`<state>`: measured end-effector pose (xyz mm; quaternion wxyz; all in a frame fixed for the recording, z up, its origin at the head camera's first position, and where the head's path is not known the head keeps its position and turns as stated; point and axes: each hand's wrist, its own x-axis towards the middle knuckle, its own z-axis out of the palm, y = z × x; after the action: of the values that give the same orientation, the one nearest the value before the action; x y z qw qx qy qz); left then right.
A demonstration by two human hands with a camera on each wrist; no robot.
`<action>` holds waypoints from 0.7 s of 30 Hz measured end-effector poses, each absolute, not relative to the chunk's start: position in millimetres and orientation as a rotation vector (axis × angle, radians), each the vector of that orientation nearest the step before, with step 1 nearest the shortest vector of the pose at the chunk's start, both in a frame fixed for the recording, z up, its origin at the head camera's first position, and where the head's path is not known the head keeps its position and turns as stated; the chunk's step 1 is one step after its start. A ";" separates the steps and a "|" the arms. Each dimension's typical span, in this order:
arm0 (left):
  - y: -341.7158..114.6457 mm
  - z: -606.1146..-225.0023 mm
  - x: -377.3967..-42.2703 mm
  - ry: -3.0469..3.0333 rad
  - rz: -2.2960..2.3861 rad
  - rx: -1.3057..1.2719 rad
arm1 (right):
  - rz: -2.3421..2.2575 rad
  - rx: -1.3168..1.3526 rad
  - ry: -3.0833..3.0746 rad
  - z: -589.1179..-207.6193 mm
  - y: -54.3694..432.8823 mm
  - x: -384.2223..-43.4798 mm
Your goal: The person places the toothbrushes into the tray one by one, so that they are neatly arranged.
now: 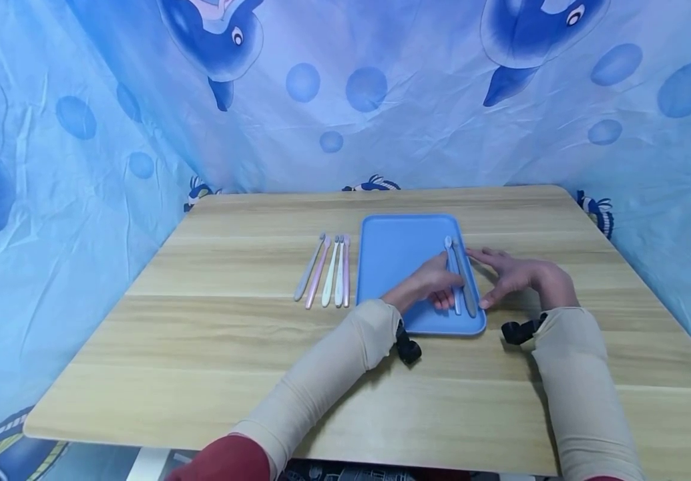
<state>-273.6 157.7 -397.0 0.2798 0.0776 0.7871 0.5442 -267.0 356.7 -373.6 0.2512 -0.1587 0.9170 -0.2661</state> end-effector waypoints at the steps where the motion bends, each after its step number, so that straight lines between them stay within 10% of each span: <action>1: 157.5 -396.7 -273.6 2.110 1.462 0.209 | -0.730 -0.431 2.493 -373.2 356.7 -266.8; 21: 150.8 -389.0 -270.4 2.101 1.417 0.246 | -0.749 -0.380 2.470 -376.4 356.4 -267.5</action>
<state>-270.4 150.8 -389.0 0.2933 0.0922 0.7889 0.5321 -267.5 356.4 -376.4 0.2633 -0.1407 0.9133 -0.2772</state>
